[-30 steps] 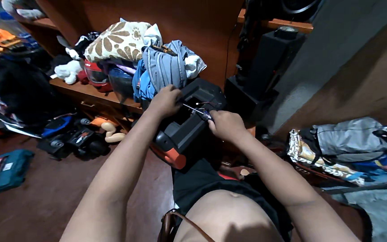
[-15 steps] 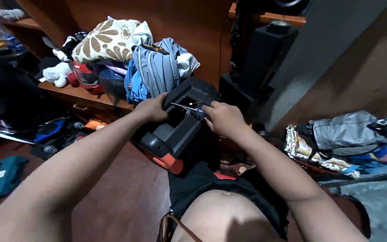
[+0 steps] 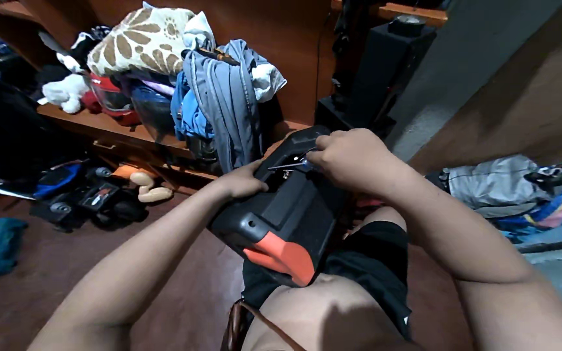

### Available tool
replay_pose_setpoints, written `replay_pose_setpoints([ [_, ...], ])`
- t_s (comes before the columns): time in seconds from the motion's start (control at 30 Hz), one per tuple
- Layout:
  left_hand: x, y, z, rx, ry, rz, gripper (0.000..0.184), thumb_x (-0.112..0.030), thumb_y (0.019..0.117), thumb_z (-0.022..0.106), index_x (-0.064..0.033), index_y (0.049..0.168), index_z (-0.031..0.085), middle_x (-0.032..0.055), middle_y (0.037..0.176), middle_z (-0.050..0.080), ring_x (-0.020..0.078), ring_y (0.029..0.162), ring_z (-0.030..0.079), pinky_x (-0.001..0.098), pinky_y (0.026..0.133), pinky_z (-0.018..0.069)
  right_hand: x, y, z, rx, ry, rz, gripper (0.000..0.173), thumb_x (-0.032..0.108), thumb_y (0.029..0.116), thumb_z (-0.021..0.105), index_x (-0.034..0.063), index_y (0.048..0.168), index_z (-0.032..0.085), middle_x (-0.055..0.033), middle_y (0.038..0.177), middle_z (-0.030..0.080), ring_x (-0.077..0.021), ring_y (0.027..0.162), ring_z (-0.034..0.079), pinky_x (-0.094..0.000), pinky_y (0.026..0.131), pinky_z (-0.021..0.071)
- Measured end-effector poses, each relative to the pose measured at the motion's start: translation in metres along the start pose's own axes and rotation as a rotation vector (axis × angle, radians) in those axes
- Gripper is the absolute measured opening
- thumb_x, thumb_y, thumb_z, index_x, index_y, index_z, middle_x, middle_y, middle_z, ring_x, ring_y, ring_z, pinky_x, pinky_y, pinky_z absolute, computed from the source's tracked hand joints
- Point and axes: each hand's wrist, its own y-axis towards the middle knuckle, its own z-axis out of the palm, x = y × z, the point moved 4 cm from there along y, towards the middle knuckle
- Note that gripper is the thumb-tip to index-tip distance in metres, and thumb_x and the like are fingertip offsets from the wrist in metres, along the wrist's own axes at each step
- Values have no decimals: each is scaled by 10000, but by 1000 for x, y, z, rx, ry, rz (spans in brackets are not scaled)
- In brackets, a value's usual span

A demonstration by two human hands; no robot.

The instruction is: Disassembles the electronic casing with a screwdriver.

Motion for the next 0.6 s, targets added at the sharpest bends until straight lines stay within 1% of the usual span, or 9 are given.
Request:
replay_pose_setpoints([
  [0.1, 3, 13, 2, -13, 81, 17, 763, -197, 914, 744, -190, 1587, 385, 199, 1410, 593, 385, 1270, 596, 665, 1039, 459, -1, 0, 3, 21, -22, -11, 199, 160, 1024, 569, 131, 1156, 715, -143, 1104, 681, -369, 1000, 672, -538, 724, 543],
  [0.17, 5, 20, 4, -36, 124, 27, 682, -222, 918, 743, -179, 1541, 466, 203, 1357, 628, 393, 1235, 617, 676, 1021, 465, -4, 4, 5, 45, -31, -22, 214, 138, 1015, 577, 143, 1184, 709, -149, 1115, 662, -369, 914, 677, -526, 654, 545],
  [0.23, 7, 22, 5, -50, 123, 24, 618, -247, 930, 741, -169, 1501, 519, 199, 1319, 651, 385, 1209, 632, 669, 1014, 469, -8, 11, 6, 90, -10, -11, 210, 177, 1004, 587, 139, 1169, 711, -157, 1124, 656, -367, 853, 682, -535, 609, 537],
  [0.3, 6, 22, 5, -66, 109, 46, 604, -335, 951, 741, -141, 1484, 535, 198, 1294, 663, 371, 1193, 643, 650, 1023, 475, -12, 18, 5, 158, 34, 22, 247, 291, 966, 611, 131, 1127, 707, -141, 1152, 650, -347, 904, 682, -547, 647, 533],
  [0.37, 3, 20, 4, -83, 108, 81, 594, -393, 970, 715, -133, 1475, 543, 194, 1274, 673, 359, 1172, 654, 638, 1022, 481, -16, 24, 4, 184, 106, 42, 291, 316, 934, 618, 129, 1138, 708, -119, 1176, 655, -323, 1000, 672, -555, 730, 536],
  [0.4, 1, 20, 4, -86, 110, 90, 589, -396, 978, 702, -130, 1478, 540, 196, 1269, 675, 362, 1168, 655, 638, 1022, 481, -19, 26, 3, 156, 157, 30, 285, 288, 922, 628, 129, 1142, 711, -112, 1156, 662, -314, 1012, 672, -554, 756, 542],
  [0.47, 0, 20, 2, -85, 107, 84, 629, -378, 977, 709, -111, 1508, 501, 198, 1262, 679, 360, 1162, 661, 624, 1024, 486, -26, 27, 3, 63, 286, 4, 277, 223, 918, 677, 122, 1172, 720, -97, 1137, 683, -287, 1048, 673, -530, 858, 558],
  [0.53, -1, 23, 0, -77, 109, 71, 647, -376, 962, 732, -101, 1501, 504, 207, 1239, 686, 371, 1144, 666, 632, 1012, 489, -34, 25, 4, -121, 473, -8, 248, 164, 894, 748, 72, 1123, 729, -104, 1083, 720, -252, 1026, 690, -481, 922, 560],
  [0.6, 0, 29, 1, -34, 113, 79, 586, -367, 973, 718, -98, 1464, 543, 204, 1256, 681, 366, 1156, 664, 628, 1020, 485, -39, 22, 13, -316, 716, 95, 244, 192, 876, 806, 63, 1067, 724, -75, 1028, 732, -165, 931, 703, -391, 868, 588],
])
